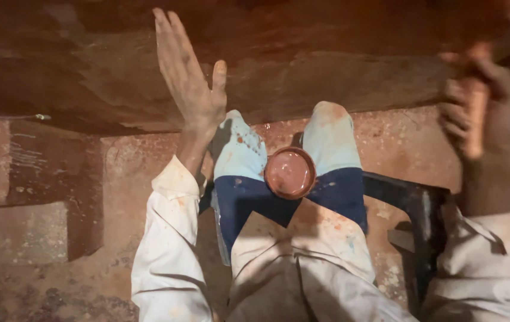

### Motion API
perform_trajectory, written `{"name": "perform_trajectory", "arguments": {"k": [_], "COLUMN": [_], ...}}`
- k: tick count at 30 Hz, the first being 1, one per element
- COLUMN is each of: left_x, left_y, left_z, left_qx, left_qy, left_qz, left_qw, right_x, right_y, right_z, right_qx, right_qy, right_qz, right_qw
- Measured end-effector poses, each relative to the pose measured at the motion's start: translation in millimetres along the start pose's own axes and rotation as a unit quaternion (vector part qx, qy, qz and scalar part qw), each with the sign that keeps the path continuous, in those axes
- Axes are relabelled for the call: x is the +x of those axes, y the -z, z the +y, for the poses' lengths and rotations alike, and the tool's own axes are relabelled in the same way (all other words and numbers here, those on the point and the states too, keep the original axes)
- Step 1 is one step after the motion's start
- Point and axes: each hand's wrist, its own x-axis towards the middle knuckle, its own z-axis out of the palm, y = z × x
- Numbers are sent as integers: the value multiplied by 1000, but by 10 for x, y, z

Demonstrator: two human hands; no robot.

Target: The person sits cross-legged and repeatedly dips a paintbrush into a small bowl of reddish paint, then applies the paint to a low wall or ceiling surface above. The person continues this cycle of dipping and brushing throughout the clip.

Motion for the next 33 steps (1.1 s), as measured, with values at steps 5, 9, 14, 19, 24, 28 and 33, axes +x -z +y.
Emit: {"name": "perform_trajectory", "arguments": {"k": [5,9,14,19,24,28,33], "left_x": [16,21,55,12,3,11,-4], "left_y": [-16,8,47,86,38,-2,-49], "left_z": [1,-41,-180,-264,-203,-118,-83], "left_qx": [20,46,80,90,76,84,65], "left_qy": [-9,-6,-6,-9,-18,-17,-24], "left_qz": [-20,-13,14,13,-17,-44,-61], "left_qw": [1000,999,997,996,997,995,996], "right_x": [-110,152,352,-10,84,203,69], "right_y": [423,-121,-1520,-2330,-2164,-1399,-157], "right_z": [193,286,315,369,367,348,382], "right_qx": [61,-16,-13,11,57,6,74], "right_qy": [77,165,63,-39,-101,-31,37], "right_qz": [82,155,35,-151,-224,-79,90], "right_qw": [992,974,997,988,968,996,993]}}
